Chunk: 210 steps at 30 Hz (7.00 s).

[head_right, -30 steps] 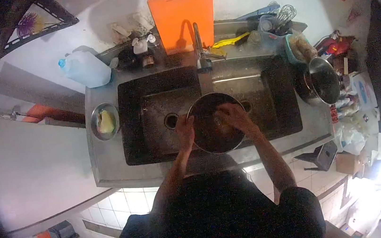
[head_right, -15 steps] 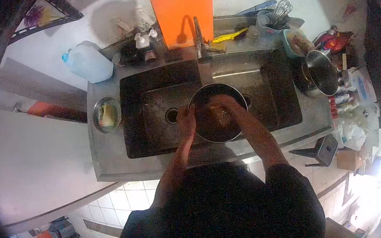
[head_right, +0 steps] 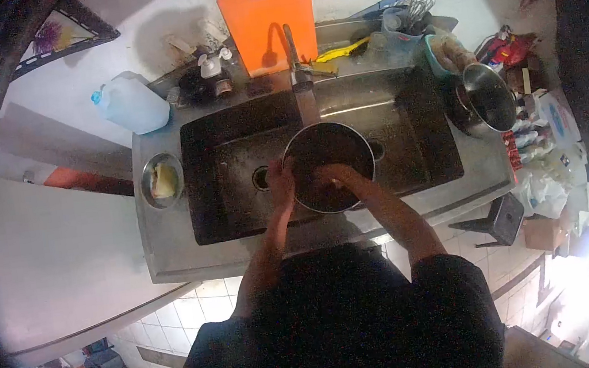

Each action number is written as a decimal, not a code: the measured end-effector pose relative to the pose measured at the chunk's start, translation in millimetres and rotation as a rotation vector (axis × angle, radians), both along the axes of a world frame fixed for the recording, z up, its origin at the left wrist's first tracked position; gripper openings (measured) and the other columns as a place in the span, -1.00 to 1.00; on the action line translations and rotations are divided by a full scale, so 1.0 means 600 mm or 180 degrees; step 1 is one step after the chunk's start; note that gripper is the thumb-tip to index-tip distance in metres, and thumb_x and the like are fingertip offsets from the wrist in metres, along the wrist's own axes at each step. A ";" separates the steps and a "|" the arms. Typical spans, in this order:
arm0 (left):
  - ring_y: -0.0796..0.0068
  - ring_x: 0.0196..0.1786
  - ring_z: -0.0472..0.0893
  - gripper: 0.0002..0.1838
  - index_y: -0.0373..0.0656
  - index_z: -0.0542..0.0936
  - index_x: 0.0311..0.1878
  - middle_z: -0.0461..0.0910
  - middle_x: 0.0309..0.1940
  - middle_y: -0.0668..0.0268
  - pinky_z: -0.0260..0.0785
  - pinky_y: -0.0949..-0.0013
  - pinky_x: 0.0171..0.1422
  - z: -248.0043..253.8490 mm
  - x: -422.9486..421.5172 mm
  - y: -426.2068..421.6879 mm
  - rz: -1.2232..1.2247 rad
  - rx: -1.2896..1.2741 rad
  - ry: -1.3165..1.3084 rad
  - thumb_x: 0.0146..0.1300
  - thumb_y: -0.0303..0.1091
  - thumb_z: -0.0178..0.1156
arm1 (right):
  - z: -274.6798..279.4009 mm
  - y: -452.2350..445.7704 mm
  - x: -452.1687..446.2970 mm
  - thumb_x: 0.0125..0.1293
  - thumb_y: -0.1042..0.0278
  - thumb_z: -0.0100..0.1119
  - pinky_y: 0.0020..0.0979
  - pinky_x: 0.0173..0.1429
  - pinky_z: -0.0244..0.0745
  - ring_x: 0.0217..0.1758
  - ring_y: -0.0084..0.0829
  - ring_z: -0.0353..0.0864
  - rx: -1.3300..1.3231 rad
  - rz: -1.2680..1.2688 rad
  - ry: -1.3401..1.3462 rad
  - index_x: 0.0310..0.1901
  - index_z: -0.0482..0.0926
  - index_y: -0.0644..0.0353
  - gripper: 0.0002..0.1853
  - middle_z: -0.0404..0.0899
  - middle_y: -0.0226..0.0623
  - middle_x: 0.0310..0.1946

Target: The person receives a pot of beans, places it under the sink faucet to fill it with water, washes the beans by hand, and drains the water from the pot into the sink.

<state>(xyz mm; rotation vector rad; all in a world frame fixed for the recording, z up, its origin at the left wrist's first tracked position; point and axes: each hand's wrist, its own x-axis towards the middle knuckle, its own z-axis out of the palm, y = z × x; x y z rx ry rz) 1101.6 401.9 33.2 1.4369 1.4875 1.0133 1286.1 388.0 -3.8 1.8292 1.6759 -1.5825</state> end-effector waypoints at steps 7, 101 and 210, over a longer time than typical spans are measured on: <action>0.22 -0.25 0.53 -0.75 -0.28 0.59 -0.28 0.52 -0.36 0.16 0.33 0.19 -0.08 0.034 0.003 -0.009 0.0106 -0.0033 0.0065 0.28 -0.24 0.23 | -0.053 -0.018 0.014 0.24 0.31 0.13 -0.15 0.22 0.39 0.07 -0.15 0.53 0.1524 0.0365 0.0511 0.15 0.48 0.23 -0.57 0.51 0.00 0.06; 0.14 -0.25 0.50 -0.73 -0.33 0.55 -0.29 0.50 -0.31 0.07 0.30 0.16 -0.09 0.037 0.004 -0.015 0.0064 0.0027 -0.0205 0.29 -0.25 0.14 | 0.266 0.026 0.028 0.18 0.19 0.26 -0.21 0.26 0.40 0.13 -0.15 0.54 0.1099 0.1007 0.0306 0.21 0.48 0.15 -0.45 0.55 -0.06 0.07; -0.02 0.56 -0.20 -0.10 -0.09 0.13 0.47 -0.04 0.53 0.36 -0.44 -0.36 0.50 0.038 0.019 -0.037 -0.1014 0.1278 0.1686 0.16 0.09 0.25 | 0.316 -0.116 0.063 0.10 0.48 0.17 -0.36 -0.01 0.50 -0.15 -0.35 0.64 0.2852 -0.2352 -0.0212 0.02 0.58 0.30 -0.61 0.66 -0.16 -0.20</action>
